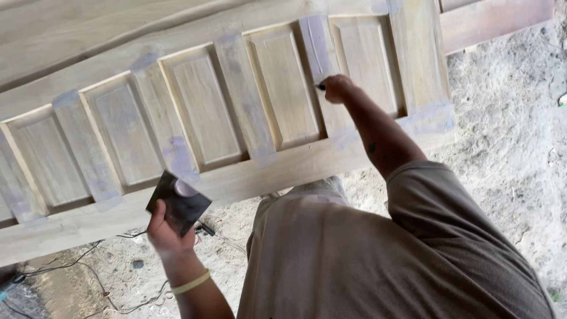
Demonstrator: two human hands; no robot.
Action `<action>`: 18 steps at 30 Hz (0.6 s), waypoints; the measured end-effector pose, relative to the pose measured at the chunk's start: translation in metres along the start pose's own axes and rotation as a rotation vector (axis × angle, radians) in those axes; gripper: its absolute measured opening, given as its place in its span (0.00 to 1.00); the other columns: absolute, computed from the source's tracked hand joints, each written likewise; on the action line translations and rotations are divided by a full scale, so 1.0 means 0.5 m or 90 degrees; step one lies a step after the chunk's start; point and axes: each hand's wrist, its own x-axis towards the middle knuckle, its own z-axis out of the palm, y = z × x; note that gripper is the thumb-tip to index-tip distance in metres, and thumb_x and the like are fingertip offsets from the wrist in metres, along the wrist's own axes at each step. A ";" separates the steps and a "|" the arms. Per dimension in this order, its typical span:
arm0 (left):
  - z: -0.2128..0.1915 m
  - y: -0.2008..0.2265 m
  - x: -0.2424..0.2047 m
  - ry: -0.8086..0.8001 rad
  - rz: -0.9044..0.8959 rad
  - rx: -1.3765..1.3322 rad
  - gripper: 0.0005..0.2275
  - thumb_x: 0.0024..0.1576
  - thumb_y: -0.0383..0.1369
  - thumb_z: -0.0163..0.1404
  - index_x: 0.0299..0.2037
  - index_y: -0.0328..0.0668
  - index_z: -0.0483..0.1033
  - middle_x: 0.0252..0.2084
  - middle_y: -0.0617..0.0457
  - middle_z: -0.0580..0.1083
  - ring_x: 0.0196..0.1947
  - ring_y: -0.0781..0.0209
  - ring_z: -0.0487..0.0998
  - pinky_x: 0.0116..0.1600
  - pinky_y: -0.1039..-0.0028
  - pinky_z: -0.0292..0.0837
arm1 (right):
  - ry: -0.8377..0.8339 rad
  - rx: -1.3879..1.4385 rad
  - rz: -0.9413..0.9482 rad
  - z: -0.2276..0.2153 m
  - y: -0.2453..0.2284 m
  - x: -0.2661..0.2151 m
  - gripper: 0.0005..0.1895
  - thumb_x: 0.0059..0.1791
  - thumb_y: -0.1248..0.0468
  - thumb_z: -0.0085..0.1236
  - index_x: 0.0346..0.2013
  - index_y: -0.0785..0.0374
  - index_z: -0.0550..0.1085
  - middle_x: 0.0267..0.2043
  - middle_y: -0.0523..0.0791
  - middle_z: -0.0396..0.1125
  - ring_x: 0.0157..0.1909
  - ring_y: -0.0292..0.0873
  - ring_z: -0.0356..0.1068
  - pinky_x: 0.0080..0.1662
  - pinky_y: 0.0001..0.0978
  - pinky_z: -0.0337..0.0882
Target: The person scoops wood filler from a container using a putty knife and applies it to a wooden door panel with a second putty knife. The person repeatedly spreads the filler into the recessed panels and along the edges of the door.
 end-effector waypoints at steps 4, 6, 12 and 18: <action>-0.064 -0.021 0.038 -0.096 -0.023 -0.029 0.22 0.63 0.34 0.42 0.68 0.37 0.64 0.65 0.44 0.72 0.65 0.48 0.73 0.71 0.56 0.66 | 0.171 0.311 -0.020 -0.060 -0.095 -0.166 0.33 0.49 0.74 0.43 0.68 0.48 0.70 0.58 0.51 0.73 0.52 0.55 0.75 0.51 0.47 0.73; -0.084 -0.044 0.070 -0.086 -0.110 -0.067 0.20 0.65 0.35 0.43 0.65 0.33 0.67 0.61 0.41 0.74 0.61 0.46 0.75 0.69 0.54 0.69 | 0.240 0.497 -0.138 -0.041 -0.191 -0.279 0.34 0.50 0.77 0.42 0.69 0.53 0.68 0.60 0.52 0.73 0.54 0.56 0.73 0.54 0.44 0.72; -0.080 -0.157 0.110 -0.243 -0.235 -0.131 0.17 0.64 0.34 0.45 0.59 0.30 0.70 0.55 0.42 0.77 0.54 0.48 0.80 0.63 0.57 0.76 | 0.306 0.638 -0.639 0.057 -0.470 -0.567 0.36 0.44 0.83 0.41 0.68 0.70 0.66 0.73 0.53 0.60 0.78 0.53 0.55 0.78 0.49 0.53; -0.045 -0.135 0.057 -0.350 -0.370 -0.136 0.16 0.66 0.31 0.44 0.59 0.24 0.68 0.55 0.37 0.76 0.54 0.47 0.80 0.62 0.60 0.77 | 0.514 0.419 -0.548 0.097 -0.533 -0.634 0.27 0.49 0.78 0.55 0.64 0.67 0.69 0.70 0.53 0.62 0.76 0.54 0.57 0.74 0.47 0.61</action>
